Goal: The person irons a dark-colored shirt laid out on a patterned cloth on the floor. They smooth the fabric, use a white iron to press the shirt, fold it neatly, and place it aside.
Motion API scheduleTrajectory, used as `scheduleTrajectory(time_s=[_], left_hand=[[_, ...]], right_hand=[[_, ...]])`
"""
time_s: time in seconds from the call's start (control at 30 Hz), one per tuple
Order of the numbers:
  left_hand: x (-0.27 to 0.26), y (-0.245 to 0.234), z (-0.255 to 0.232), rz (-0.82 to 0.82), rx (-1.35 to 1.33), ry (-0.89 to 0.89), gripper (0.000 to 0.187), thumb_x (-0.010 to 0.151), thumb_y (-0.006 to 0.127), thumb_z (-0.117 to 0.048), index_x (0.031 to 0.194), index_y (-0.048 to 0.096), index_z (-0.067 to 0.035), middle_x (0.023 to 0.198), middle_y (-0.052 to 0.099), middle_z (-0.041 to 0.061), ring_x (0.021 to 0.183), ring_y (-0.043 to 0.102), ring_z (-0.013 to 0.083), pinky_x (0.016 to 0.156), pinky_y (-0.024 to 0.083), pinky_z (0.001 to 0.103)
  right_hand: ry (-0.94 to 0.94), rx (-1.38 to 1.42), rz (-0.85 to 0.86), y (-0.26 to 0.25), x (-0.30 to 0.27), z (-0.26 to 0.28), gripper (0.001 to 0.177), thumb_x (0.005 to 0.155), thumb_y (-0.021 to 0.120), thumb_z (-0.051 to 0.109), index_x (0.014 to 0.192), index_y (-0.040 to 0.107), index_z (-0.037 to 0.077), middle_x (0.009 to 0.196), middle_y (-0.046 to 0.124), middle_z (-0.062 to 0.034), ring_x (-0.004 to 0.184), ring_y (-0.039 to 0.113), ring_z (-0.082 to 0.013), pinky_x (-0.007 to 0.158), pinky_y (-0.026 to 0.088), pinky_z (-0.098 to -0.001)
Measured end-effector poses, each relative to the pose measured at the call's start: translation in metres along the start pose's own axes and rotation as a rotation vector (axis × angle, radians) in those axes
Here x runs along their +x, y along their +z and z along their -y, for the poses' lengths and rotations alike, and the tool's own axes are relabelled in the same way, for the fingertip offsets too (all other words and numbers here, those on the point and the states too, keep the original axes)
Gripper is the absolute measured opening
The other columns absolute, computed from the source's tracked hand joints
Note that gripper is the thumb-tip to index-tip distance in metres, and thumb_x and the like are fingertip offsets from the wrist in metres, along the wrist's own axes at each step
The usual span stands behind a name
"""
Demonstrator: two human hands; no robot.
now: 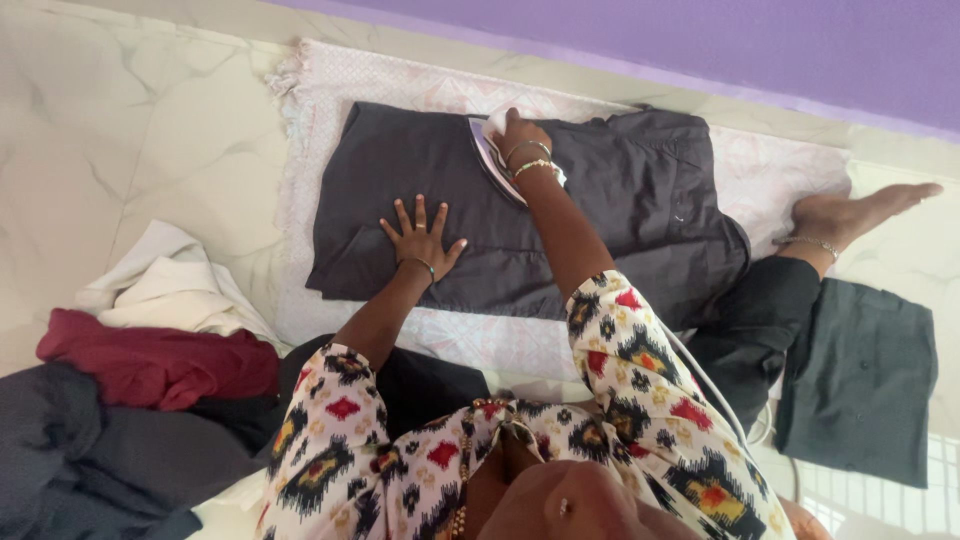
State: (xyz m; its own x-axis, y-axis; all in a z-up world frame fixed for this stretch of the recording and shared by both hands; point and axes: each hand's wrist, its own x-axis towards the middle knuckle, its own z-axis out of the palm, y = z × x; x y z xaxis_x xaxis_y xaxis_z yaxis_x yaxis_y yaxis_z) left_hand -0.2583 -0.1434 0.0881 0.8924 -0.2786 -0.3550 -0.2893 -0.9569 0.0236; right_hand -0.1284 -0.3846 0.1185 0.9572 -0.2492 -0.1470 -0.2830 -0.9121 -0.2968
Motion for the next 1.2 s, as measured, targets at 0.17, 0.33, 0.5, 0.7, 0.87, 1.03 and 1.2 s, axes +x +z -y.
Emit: scheduleTrajectory(time_s=[0.17,0.33,0.5,0.7,0.87,1.03,1.2], left_hand=[[-0.004,0.006,0.0,-0.024,-0.012,0.008,0.087,0.092,0.033,-0.079,0.164,0.014,-0.033,0.172,-0.004,0.013,0.153,-0.012,0.0495,0.114,-0.001,0.078],[-0.001,0.008,0.0,-0.04,0.022,0.002,0.088,0.092,0.034,-0.079,0.164,0.013,-0.033,0.172,-0.002,0.013,0.153,-0.01,0.0497,0.114,0.0,0.077],[-0.002,0.008,0.0,-0.044,0.022,-0.015,0.087,0.092,0.034,-0.078,0.164,0.013,-0.034,0.172,-0.002,0.012,0.154,-0.01,0.0484,0.115,0.0,0.076],[0.002,0.012,0.0,-0.051,0.056,-0.014,0.086,0.093,0.031,-0.078,0.164,0.012,-0.034,0.172,-0.004,0.012,0.153,-0.01,0.0497,0.115,-0.001,0.076],[0.004,0.019,0.0,-0.06,0.06,-0.018,0.086,0.093,0.03,-0.078,0.164,0.011,-0.034,0.172,-0.004,0.012,0.153,-0.01,0.0501,0.114,-0.001,0.077],[0.005,0.017,0.0,-0.043,0.065,-0.019,0.087,0.092,0.03,-0.079,0.164,0.01,-0.034,0.172,-0.004,0.012,0.153,-0.011,0.0495,0.115,-0.001,0.075],[0.003,0.012,0.0,-0.027,0.059,-0.03,0.088,0.092,0.03,-0.08,0.164,0.011,-0.034,0.172,-0.003,0.012,0.153,-0.011,0.0479,0.116,-0.001,0.075]], right_hand=[[-0.004,0.037,0.032,0.003,-0.015,-0.006,0.05,0.099,0.063,0.045,0.132,0.05,0.01,0.113,0.073,-0.0211,0.106,0.07,-0.0404,0.087,0.055,-0.0498],[-0.101,0.031,0.087,-0.001,-0.047,-0.02,0.055,0.097,0.067,0.044,0.136,0.049,0.011,0.116,0.071,-0.0243,0.109,0.068,-0.0434,0.092,0.054,-0.0504],[-0.297,0.079,0.156,-0.007,-0.087,-0.047,0.078,0.095,0.065,0.044,0.159,0.023,0.031,0.122,0.067,-0.0247,0.109,0.065,-0.0453,0.092,0.051,-0.0508],[-0.35,0.075,0.102,-0.015,-0.114,-0.086,0.067,0.1,0.057,0.038,0.158,0.024,0.042,0.132,0.065,-0.0201,0.109,0.066,-0.0444,0.091,0.052,-0.051],[-0.211,-0.002,0.098,-0.021,-0.11,-0.093,0.065,0.106,0.053,0.036,0.163,0.023,0.041,0.127,0.068,-0.022,0.111,0.067,-0.0427,0.095,0.054,-0.05],[-0.191,0.055,0.01,-0.027,-0.068,-0.094,0.063,0.104,0.055,0.034,0.16,0.026,0.042,0.13,0.067,-0.0207,0.114,0.066,-0.0424,0.095,0.052,-0.0502],[-0.105,0.022,0.005,-0.035,-0.026,-0.101,0.063,0.105,0.051,0.033,0.161,0.023,0.042,0.127,0.066,-0.0238,0.114,0.065,-0.0419,0.094,0.052,-0.0513]])
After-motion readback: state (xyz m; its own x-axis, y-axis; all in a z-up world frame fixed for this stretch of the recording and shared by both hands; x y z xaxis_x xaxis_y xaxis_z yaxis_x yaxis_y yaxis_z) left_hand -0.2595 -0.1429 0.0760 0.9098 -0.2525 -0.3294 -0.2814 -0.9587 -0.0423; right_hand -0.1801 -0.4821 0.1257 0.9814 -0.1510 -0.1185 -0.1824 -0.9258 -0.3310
